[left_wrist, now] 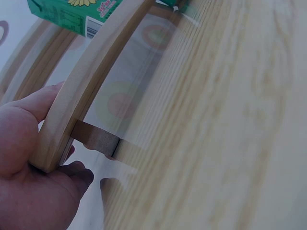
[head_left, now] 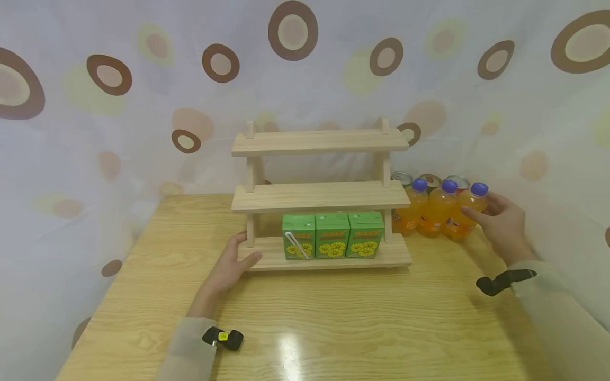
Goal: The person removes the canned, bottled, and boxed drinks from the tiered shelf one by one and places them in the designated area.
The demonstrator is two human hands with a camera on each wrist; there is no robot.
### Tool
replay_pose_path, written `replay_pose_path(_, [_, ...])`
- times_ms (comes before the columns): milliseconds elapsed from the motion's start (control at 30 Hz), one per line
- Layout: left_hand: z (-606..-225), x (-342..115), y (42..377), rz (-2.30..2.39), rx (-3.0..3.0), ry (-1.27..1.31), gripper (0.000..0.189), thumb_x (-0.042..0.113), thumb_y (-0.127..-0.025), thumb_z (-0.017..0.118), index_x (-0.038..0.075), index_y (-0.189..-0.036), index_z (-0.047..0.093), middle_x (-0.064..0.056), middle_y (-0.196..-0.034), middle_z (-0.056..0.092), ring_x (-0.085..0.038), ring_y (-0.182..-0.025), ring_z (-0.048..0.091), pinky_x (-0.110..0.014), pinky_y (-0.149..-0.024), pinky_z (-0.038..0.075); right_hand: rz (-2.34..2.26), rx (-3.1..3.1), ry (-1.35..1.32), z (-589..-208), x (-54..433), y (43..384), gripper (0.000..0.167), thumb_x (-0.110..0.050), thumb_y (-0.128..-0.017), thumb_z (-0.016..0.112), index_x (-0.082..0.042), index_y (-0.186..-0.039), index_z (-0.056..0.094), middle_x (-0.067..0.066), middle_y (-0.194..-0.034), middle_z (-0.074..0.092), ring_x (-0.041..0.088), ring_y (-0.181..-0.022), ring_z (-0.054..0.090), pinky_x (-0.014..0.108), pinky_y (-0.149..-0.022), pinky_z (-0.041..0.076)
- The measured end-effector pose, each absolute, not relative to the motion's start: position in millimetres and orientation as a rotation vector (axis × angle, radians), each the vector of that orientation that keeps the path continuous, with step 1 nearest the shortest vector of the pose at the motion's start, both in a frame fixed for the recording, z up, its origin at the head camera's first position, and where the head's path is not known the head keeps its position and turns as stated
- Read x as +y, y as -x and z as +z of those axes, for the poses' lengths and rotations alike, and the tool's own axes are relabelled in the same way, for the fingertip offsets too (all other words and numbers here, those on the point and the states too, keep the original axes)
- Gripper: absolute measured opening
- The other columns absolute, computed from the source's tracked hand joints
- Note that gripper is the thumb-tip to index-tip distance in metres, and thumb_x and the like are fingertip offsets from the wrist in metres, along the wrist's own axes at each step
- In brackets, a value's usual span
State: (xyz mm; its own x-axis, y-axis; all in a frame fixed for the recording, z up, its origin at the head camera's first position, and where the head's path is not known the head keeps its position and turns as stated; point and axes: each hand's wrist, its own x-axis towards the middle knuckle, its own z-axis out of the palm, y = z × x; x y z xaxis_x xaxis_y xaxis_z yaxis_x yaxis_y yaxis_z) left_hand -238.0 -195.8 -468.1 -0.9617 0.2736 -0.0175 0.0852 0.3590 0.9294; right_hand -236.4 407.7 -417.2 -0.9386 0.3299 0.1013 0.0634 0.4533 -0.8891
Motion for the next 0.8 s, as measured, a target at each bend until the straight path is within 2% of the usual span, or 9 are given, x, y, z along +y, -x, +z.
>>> replay_pose_path(433, [-471.5, -196.4, 237.7, 1.673, 2.428, -0.338, 0.066, 0.032, -0.098, 0.063, 0.012, -0.151, 0.028, -0.012, -0.159, 0.023, -0.031, -0.148, 0.011, -0.057, -0.117, 0.01, 1.549, -2.388, 0.31, -421.6, 408.7, 236.9, 0.076, -0.031, -0.09, 0.073, -0.016, -0.154, 0.034, 0.008, -0.154, 0.038, 0.021, -0.138, 0.042, 0.007, -0.086, 0.044])
replay_pose_path(667, [-467.5, -198.0, 236.3, 1.651, 2.449, -0.321, 0.07, 0.036, -0.098, 0.063, 0.013, -0.153, 0.025, -0.011, -0.16, 0.02, -0.031, -0.149, 0.009, -0.058, -0.117, 0.009, 1.467, -2.422, 0.284, -427.0, 411.5, 240.5, 0.075, -0.032, -0.091, 0.071, -0.019, -0.155, 0.033, 0.008, -0.157, 0.034, 0.025, -0.14, 0.037, 0.011, -0.094, 0.042])
replay_pose_path(800, [-467.9, -198.0, 238.0, 1.656, 2.443, -0.327, 0.069, 0.034, -0.098, 0.063, 0.012, -0.153, 0.026, -0.012, -0.16, 0.02, -0.031, -0.149, 0.009, -0.058, -0.117, 0.008, 1.451, -2.429, 0.273, -428.1, 412.0, 240.9, 0.075, -0.032, -0.092, 0.07, -0.02, -0.156, 0.031, 0.007, -0.158, 0.031, 0.025, -0.142, 0.034, 0.014, -0.1, 0.038])
